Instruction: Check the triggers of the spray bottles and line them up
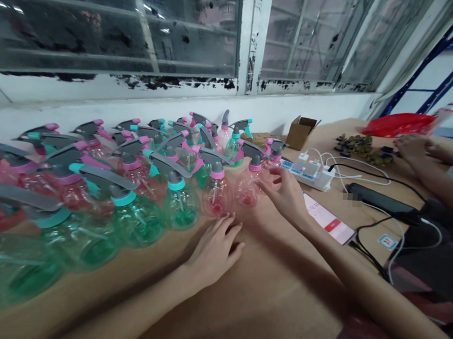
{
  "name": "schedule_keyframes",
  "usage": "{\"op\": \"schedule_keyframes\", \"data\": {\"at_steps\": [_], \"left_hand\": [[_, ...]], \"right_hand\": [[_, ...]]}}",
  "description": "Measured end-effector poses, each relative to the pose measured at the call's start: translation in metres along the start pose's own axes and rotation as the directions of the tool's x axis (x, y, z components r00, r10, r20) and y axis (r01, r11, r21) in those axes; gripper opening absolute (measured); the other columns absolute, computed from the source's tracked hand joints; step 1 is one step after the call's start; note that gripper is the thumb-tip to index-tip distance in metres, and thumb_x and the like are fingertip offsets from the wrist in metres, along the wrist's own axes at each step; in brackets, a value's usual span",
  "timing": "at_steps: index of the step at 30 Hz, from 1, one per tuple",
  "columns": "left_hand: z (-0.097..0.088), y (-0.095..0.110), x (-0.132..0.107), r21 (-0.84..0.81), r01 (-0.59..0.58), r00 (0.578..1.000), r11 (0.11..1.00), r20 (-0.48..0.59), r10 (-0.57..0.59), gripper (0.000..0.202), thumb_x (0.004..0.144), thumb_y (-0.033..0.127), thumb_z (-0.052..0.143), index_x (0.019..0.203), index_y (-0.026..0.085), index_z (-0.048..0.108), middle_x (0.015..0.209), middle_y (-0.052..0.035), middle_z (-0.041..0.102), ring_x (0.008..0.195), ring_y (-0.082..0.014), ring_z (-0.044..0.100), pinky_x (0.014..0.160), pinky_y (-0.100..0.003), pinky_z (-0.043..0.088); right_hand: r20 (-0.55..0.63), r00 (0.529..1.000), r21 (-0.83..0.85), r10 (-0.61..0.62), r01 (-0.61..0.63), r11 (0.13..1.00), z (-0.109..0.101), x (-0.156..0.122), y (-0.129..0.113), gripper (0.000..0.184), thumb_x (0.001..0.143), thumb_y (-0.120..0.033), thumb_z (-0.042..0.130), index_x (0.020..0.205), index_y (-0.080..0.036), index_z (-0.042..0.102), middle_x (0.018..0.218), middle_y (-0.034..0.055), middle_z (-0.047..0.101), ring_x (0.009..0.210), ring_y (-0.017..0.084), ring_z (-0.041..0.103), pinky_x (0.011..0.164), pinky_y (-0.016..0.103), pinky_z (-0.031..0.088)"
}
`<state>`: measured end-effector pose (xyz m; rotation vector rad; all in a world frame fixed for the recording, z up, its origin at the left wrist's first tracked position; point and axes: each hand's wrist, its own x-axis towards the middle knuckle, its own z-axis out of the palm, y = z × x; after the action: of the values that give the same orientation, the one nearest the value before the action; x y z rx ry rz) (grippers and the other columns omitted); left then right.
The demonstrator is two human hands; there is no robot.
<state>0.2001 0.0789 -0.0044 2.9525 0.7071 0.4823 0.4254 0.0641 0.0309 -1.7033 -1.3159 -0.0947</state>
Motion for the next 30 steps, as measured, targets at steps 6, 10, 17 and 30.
{"op": "schedule_keyframes", "data": {"at_steps": [6, 10, 17, 30], "left_hand": [[0.004, -0.002, -0.002, -0.005, 0.009, 1.0, 1.0, -0.004, -0.009, 0.038, 0.092, 0.025, 0.055, 0.124, 0.007, 0.056, 0.135, -0.0185, 0.05, 0.126, -0.0306, 0.045, 0.104, -0.046, 0.036], [0.004, -0.002, -0.002, -0.014, 0.018, 1.0, 1.0, -0.006, -0.018, 0.037, 0.092, 0.025, 0.055, 0.124, 0.007, 0.056, 0.133, -0.019, 0.051, 0.125, -0.0314, 0.046, 0.103, -0.047, 0.036], [0.005, -0.002, -0.003, -0.035, 0.035, 0.999, 0.999, -0.009, -0.035, 0.037, 0.092, 0.028, 0.053, 0.123, 0.01, 0.056, 0.132, -0.0181, 0.051, 0.124, -0.0314, 0.046, 0.102, -0.048, 0.038], [0.006, -0.006, -0.004, -0.114, 0.065, 0.997, 0.991, -0.037, -0.07, 0.036, 0.09, 0.025, 0.054, 0.123, 0.01, 0.053, 0.132, -0.0181, 0.047, 0.124, -0.0311, 0.046, 0.101, -0.047, 0.039]], "right_hand": [[0.068, 0.996, -0.068, -0.052, 0.057, 0.996, 0.015, 0.007, -0.006, 0.05, 0.076, -0.055, 0.063, 0.107, -0.017, 0.061, 0.109, 0.0153, 0.066, 0.099, 0.033, 0.059, 0.085, 0.048, 0.045], [0.088, 0.994, -0.083, -0.065, 0.072, 0.994, 0.02, 0.006, -0.01, 0.055, 0.074, -0.055, 0.065, 0.112, -0.016, 0.059, 0.107, 0.0143, 0.066, 0.098, 0.032, 0.061, 0.087, 0.047, 0.044], [0.109, 0.993, -0.068, -0.054, 0.061, 0.996, 0.024, 0.005, -0.01, 0.054, 0.077, -0.055, 0.062, 0.114, -0.016, 0.059, 0.113, 0.0161, 0.063, 0.094, 0.031, 0.064, 0.083, 0.047, 0.048], [0.138, 0.989, 0.062, -0.055, 0.047, 0.997, 0.025, -0.001, -0.005, 0.052, 0.08, -0.056, 0.059, 0.117, -0.02, 0.054, 0.112, 0.0115, 0.067, 0.092, 0.028, 0.066, 0.076, 0.044, 0.052]]}}
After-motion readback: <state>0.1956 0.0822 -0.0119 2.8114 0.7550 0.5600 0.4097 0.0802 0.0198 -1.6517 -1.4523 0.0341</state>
